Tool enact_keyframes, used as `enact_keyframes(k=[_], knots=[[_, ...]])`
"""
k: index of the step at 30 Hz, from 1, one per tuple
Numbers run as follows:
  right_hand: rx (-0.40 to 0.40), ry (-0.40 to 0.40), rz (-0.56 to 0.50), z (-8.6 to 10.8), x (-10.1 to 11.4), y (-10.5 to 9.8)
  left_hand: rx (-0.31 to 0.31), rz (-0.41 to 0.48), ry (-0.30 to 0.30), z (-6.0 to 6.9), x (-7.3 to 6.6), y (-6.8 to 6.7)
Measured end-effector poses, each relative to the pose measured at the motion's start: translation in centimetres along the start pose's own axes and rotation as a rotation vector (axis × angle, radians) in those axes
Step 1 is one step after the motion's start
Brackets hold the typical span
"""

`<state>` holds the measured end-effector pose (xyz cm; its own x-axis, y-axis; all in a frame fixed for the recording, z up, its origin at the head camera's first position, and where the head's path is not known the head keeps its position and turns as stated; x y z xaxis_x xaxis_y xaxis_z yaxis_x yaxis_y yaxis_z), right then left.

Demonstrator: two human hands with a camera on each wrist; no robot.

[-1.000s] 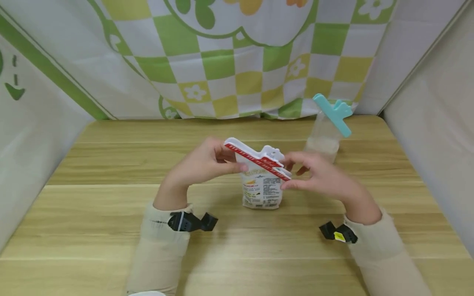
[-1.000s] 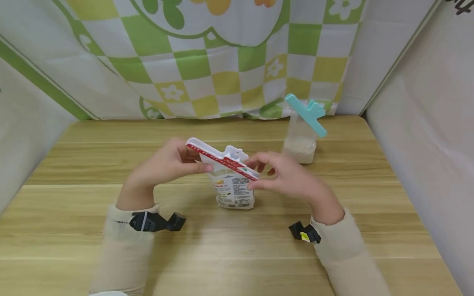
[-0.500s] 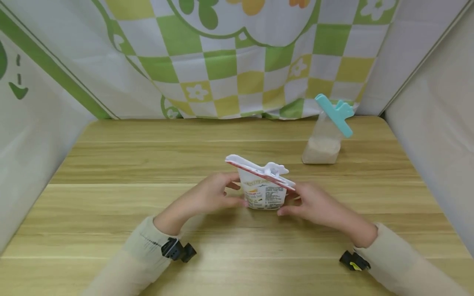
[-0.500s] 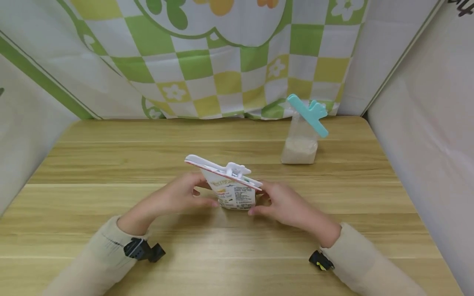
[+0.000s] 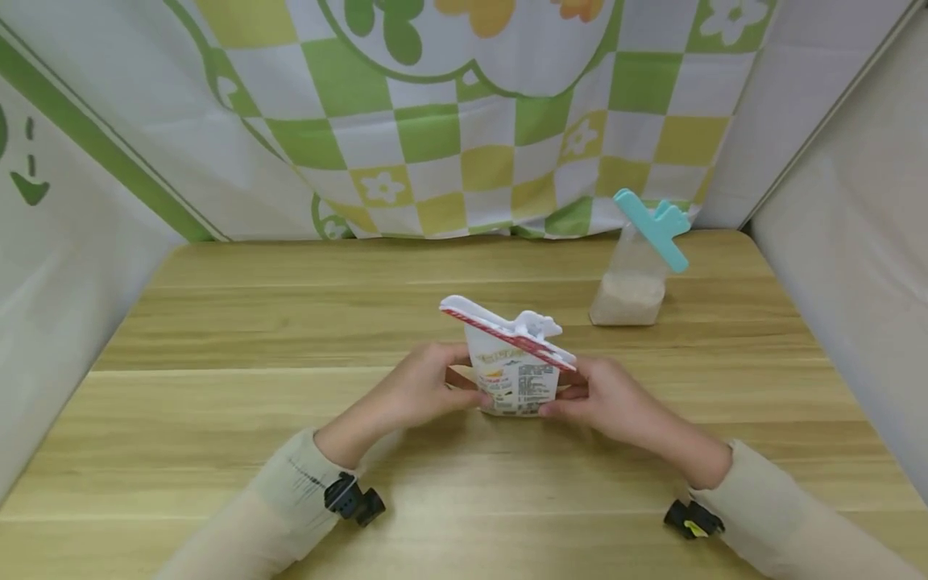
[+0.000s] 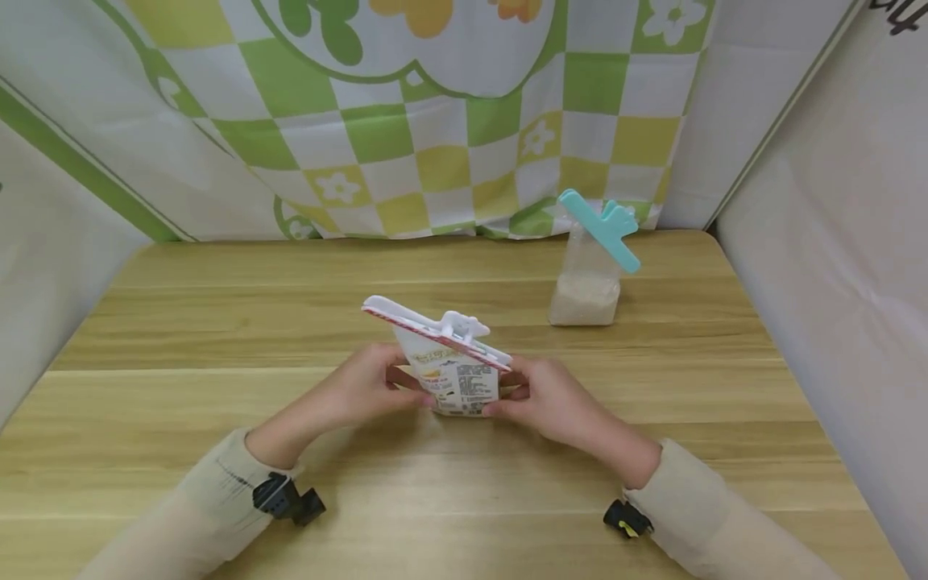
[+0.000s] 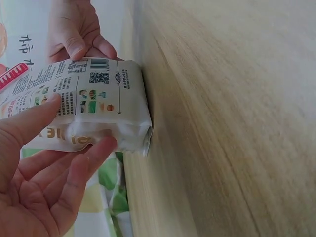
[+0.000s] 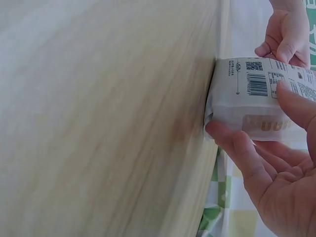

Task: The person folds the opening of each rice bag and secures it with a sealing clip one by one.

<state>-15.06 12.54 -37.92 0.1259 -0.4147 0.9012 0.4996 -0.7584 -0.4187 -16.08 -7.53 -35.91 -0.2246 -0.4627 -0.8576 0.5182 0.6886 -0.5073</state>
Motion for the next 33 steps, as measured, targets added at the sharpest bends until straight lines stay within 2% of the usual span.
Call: enact_keyframes(k=[10,21,33], knots=[[-0.059,0.014,0.021,-0.5,-0.2,-0.2,0.019,0.038,-0.002,-0.7,0.2,-0.3],[-0.063,0.007,0.07,-2.1,-0.3,-0.8,-0.022,0.05,-0.011,-1.8,0.8,-1.4],[-0.095,-0.029,0.125,-5.2,-0.3,-2.0,-0.058,0.037,-0.011,-4.2,2.1,-3.2]])
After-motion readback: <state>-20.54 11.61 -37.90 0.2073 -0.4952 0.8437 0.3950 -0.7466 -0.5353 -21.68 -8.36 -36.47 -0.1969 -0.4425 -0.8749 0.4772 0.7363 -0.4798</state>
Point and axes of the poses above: each hand's wrist, its own z-axis away from the middle knuckle, its own y-axis out of the palm, x = y × z, the point moved 6 cm from there along -z, towards the middle knuckle, and after that the axes turned 1 degree about -x, right-handed, at the moved point
